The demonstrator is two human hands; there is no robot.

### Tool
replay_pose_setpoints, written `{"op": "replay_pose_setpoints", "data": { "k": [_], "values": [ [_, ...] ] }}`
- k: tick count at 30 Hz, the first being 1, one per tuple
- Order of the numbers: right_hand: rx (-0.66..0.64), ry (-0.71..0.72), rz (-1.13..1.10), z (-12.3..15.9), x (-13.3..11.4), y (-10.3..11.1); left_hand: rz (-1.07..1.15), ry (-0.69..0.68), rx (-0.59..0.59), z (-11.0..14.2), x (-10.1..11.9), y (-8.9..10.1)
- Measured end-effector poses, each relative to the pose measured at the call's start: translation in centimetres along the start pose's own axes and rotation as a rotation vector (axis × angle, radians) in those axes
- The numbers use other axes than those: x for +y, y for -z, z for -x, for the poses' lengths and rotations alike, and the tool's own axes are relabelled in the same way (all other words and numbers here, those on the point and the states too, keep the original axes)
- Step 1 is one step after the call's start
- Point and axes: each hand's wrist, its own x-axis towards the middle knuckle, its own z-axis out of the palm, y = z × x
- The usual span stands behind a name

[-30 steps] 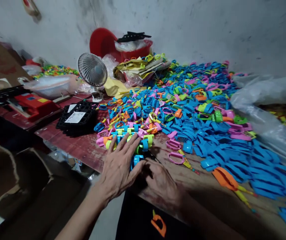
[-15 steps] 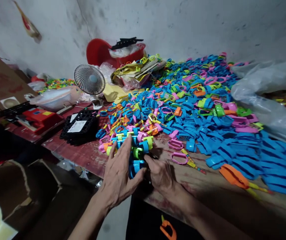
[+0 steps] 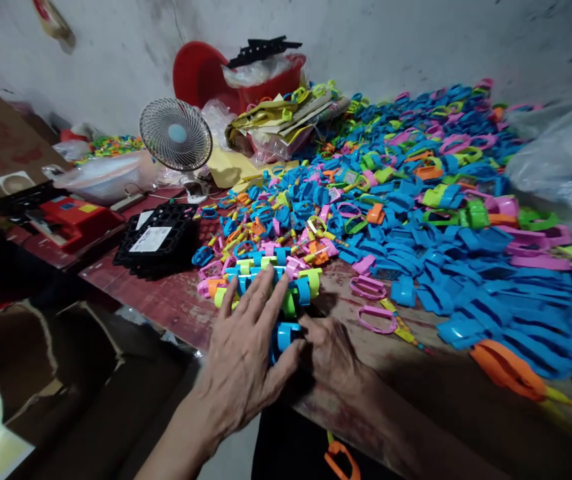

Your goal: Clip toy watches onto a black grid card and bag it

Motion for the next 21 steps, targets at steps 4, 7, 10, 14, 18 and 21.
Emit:
{"op": "replay_pose_setpoints", "data": {
  "k": [4,7,10,14,18,21],
  "values": [
    [-0.004,-0.053,0.073,0.0,0.1,-0.7,-0.106,0.028,0.017,-0.7,0.4,-0.3],
    [0.063,-0.095,0.007,0.8,-0.6,0.0,-0.105,0.018,0.013,-0.5,0.2,-0.4],
    [0.183,-0.076,-0.07,2.1,-1.1,1.7,-0.025,0.001,0.003,-0.1,-0.3,-0.3],
    [0.244,-0.112,-0.054,2.6,-0.5,4.1,0.135,0.01,-0.038,-0.6,-0.7,1.1],
    [0.129,-0.188,0.032,3.0,-0.1,6.7,0.096,0.087,-0.041,-2.1,-0.3,3.2],
    [-0.114,-0.138,0.088,6.4,-0.5,8.9,0.053,0.092,-0.104,-2.7,0.0,3.0]
  ]
}}
